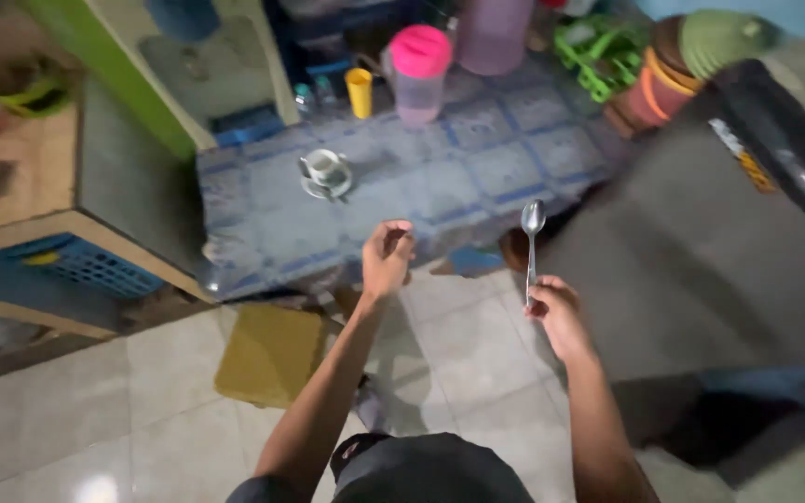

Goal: Set a small table with a teacup and a napkin.

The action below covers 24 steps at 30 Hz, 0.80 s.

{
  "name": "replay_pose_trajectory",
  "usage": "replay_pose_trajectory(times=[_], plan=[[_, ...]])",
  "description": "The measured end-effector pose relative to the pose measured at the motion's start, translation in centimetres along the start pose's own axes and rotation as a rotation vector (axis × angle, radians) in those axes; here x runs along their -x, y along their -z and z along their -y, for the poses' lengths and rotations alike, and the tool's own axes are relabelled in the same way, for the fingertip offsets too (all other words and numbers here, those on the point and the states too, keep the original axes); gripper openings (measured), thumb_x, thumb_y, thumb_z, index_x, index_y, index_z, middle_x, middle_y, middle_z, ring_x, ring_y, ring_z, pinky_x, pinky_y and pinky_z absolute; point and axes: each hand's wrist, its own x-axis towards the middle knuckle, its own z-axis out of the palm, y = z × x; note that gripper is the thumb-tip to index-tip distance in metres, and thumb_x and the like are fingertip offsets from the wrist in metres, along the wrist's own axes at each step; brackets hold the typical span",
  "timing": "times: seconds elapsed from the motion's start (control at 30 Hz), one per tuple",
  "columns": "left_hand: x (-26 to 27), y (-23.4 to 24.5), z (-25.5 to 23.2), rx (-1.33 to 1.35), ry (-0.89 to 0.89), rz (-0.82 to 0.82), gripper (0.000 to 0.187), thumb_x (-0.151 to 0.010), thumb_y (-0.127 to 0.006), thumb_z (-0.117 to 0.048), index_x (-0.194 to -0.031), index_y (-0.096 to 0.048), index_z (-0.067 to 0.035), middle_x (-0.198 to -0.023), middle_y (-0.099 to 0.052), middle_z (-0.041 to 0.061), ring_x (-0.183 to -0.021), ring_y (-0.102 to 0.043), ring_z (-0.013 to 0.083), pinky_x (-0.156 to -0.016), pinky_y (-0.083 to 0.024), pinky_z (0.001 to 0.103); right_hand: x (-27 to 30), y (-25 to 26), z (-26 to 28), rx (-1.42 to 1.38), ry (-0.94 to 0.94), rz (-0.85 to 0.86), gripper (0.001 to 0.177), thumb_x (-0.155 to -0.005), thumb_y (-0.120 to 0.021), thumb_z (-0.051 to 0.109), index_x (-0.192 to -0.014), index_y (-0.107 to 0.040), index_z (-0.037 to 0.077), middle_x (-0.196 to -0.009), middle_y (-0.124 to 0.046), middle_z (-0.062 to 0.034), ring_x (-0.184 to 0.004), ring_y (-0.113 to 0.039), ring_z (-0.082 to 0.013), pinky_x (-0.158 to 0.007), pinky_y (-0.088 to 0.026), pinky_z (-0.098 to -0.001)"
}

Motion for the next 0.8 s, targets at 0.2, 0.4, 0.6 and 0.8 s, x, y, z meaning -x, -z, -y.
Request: replay_pose_trajectory(times=[0.2, 0.4, 0.6, 0.8], plan=[[8.1, -4.7, 3.2, -0.014, -0.026, 0.019, 0.015, -0.096, -0.065, -0.005, -0.11, -0.067, -0.003, -0.09, -0.064, -0.002, -0.079, -0.057, 0.0063, -0.068, -0.049, 0.023, 9.6, 7.5, 0.4, -0.064, -0.055, -0.132, 0.018, -0.089, -0.068, 0.009, -0.105, -0.064, 0.001, -0.087, -0.063, -0.0076, -0.068, -0.063, -0.0199, -0.064, -0.051, -0.0345], [13.7, -7.1, 1.3, -0.05, 0.038, 0.005, 0.012, -0.096, -0.067, -0.006, -0.108, -0.066, -0.004, -0.09, -0.063, -0.003, -0.076, -0.056, 0.0058, -0.064, -0.048, 0.024, 15.2, 12.3, -0.9, -0.146, 0.004, -0.211, 0.016, -0.091, -0.068, 0.005, -0.107, -0.068, 0.001, -0.092, -0.064, -0.0087, -0.077, -0.062, -0.0214, -0.071, -0.051, -0.0336], [16.5, -8.8, 0.6, 0.024, -0.055, 0.116, 0.013, -0.098, -0.065, -0.004, -0.11, -0.066, -0.004, -0.091, -0.064, -0.001, -0.078, -0.057, 0.0064, -0.068, -0.047, 0.024, 20.7, 11.9, 1.0, -0.252, 0.101, -0.28, 0.014, -0.089, -0.07, -0.002, -0.103, -0.068, -0.002, -0.095, -0.065, -0.0091, -0.084, -0.064, -0.0215, -0.074, -0.055, -0.0404], [19.1, -7.9, 0.0, 0.034, 0.056, 0.219, 0.011, -0.097, -0.065, -0.005, -0.108, -0.065, -0.005, -0.091, -0.064, -0.001, -0.081, -0.061, 0.0062, -0.069, -0.052, 0.024, 25.3, 9.6, 0.8, -0.308, 0.151, -0.281, 0.012, -0.09, -0.07, -0.006, -0.1, -0.067, 0.001, -0.095, -0.066, -0.0092, -0.086, -0.065, -0.0218, -0.08, -0.057, -0.0404]])
